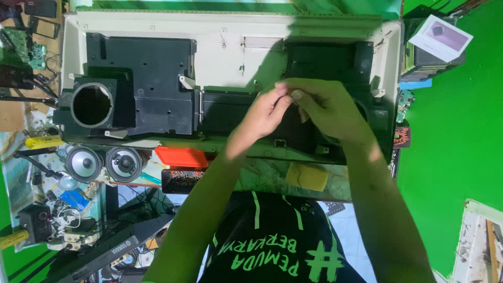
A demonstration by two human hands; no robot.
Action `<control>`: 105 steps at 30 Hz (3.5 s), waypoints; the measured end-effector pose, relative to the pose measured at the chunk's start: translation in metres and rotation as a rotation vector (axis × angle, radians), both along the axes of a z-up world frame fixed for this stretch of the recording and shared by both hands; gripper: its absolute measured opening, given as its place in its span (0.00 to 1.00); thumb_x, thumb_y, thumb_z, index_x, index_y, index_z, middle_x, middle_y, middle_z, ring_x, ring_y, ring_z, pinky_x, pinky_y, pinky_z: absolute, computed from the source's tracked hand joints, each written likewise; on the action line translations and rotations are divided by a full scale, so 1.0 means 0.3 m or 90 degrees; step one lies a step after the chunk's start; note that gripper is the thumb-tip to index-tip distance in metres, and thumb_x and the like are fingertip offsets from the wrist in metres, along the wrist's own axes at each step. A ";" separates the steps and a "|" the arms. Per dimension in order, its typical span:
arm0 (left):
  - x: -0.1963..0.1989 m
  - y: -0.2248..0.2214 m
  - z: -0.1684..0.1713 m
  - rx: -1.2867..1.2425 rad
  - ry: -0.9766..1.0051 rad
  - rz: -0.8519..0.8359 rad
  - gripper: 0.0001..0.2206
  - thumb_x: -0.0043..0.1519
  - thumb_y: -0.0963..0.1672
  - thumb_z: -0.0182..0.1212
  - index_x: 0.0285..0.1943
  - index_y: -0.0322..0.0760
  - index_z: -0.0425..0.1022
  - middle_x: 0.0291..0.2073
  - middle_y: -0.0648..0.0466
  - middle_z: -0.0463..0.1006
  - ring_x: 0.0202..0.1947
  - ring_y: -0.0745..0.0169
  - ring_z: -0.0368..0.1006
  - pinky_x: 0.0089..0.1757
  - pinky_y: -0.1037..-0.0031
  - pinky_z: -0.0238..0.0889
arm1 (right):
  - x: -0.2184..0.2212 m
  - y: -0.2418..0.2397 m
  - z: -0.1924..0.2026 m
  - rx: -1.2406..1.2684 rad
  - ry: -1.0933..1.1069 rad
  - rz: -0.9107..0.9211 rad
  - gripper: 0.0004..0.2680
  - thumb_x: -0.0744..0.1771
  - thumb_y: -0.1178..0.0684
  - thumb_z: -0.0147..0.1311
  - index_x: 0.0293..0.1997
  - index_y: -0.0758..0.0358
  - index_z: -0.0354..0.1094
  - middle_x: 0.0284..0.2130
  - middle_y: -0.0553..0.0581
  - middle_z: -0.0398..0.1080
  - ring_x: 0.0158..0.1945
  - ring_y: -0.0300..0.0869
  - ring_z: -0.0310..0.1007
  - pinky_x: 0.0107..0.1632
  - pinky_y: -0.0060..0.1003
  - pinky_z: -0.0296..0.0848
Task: The person works on the internal components of a large speaker housing, using a screwdriver to remove and replace small parts, and handling a small orange box containing screws.
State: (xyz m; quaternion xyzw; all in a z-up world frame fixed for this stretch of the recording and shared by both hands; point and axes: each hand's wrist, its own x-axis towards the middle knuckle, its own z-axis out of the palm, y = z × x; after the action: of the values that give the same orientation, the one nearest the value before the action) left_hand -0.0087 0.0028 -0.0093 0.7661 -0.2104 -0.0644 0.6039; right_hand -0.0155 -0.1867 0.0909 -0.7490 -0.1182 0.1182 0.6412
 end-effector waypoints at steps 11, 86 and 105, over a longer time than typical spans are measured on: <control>-0.005 -0.025 0.132 -0.100 -0.022 0.100 0.09 0.65 0.39 0.66 0.54 0.34 0.80 0.46 0.50 0.85 0.46 0.68 0.81 0.50 0.73 0.73 | -0.047 0.052 0.051 -0.194 -0.070 -0.145 0.08 0.70 0.59 0.57 0.54 0.62 0.76 0.24 0.60 0.72 0.20 0.35 0.69 0.28 0.30 0.63; 0.061 0.008 0.080 0.070 0.066 -0.040 0.11 0.69 0.42 0.56 0.58 0.34 0.76 0.36 0.45 0.83 0.31 0.59 0.74 0.36 0.72 0.71 | -0.030 -0.019 0.055 -0.150 -0.147 -0.008 0.16 0.71 0.63 0.50 0.69 0.63 0.63 0.43 0.62 0.76 0.36 0.39 0.78 0.40 0.32 0.77; 0.036 -0.008 0.126 0.120 -0.020 -0.015 0.13 0.68 0.42 0.55 0.61 0.41 0.76 0.45 0.47 0.83 0.37 0.47 0.80 0.44 0.64 0.70 | -0.033 0.004 0.022 -0.307 -0.345 -0.098 0.11 0.70 0.63 0.55 0.60 0.60 0.69 0.43 0.63 0.76 0.40 0.56 0.78 0.37 0.41 0.75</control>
State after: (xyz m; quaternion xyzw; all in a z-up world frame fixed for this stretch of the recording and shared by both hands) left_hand 0.0020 0.0005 0.0284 0.8179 -0.2220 -0.0786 0.5250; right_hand -0.0254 -0.1854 0.0975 -0.8895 -0.1958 -0.1082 0.3985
